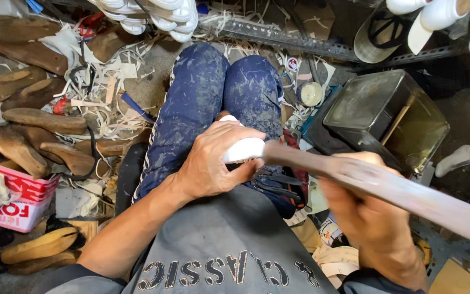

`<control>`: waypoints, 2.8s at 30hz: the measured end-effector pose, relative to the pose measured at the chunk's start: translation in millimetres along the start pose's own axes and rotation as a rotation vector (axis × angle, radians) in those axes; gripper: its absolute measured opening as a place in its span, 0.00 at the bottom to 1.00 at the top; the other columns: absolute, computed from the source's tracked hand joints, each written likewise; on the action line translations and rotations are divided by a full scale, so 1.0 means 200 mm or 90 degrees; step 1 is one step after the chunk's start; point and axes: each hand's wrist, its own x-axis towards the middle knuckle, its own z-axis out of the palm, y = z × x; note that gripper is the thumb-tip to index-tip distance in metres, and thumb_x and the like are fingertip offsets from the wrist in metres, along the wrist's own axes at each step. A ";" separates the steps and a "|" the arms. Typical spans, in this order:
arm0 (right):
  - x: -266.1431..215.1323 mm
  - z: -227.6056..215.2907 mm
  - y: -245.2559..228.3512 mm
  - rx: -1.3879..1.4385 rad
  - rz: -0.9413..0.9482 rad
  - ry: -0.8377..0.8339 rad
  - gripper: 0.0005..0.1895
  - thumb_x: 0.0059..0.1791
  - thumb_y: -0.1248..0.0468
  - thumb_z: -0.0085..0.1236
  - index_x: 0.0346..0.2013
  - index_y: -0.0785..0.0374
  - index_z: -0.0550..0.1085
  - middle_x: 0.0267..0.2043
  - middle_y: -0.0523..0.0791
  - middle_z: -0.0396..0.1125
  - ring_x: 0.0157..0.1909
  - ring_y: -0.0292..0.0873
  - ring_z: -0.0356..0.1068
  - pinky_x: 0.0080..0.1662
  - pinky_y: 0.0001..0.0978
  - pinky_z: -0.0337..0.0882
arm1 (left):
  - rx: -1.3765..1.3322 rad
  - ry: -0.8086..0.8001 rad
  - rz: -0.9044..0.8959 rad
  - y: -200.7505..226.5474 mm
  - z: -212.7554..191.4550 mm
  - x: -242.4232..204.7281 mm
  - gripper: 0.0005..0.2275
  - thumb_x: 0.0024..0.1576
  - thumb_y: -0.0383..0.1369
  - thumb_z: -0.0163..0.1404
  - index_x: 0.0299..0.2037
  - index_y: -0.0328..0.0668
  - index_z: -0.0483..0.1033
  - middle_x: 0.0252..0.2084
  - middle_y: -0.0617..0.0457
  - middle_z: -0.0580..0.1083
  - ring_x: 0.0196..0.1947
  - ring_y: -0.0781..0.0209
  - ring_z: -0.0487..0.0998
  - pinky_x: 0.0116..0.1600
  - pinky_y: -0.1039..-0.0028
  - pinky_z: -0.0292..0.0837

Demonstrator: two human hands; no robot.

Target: The person works on a shoe upper by hand and with tools, using pliers to pull leather over a last, hammering the material to secure it, and inserting a wooden wedge into the heel area.

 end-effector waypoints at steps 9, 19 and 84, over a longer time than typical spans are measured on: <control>0.05 0.16 -0.01 0.148 0.032 0.026 0.11 0.54 0.64 0.48 0.37 0.73 0.66 0.20 0.47 0.63 0.19 0.38 0.62 0.24 0.35 0.65 | 0.000 0.025 -0.023 -0.03 -0.04 -0.05 0.11 0.54 0.26 0.56 0.46 0.34 0.75 0.37 0.48 0.76 0.34 0.50 0.73 0.46 0.62 0.69; 0.19 0.24 -0.13 0.293 0.054 -0.013 0.13 0.56 0.64 0.40 0.35 0.67 0.71 0.23 0.43 0.69 0.15 0.32 0.54 0.23 0.23 0.60 | -0.056 0.090 -0.081 -0.16 -0.03 -0.13 0.15 0.52 0.37 0.61 0.48 0.43 0.81 0.40 0.45 0.81 0.43 0.42 0.83 0.53 0.59 0.75; 0.20 0.87 0.30 0.139 0.115 0.143 0.18 0.53 0.65 0.51 0.58 0.62 0.71 0.43 0.54 0.75 0.40 0.52 0.77 0.40 0.37 0.78 | 0.275 0.151 -0.175 -0.26 0.00 -0.22 0.13 0.54 0.30 0.62 0.47 0.36 0.77 0.45 0.47 0.78 0.42 0.50 0.83 0.41 0.72 0.81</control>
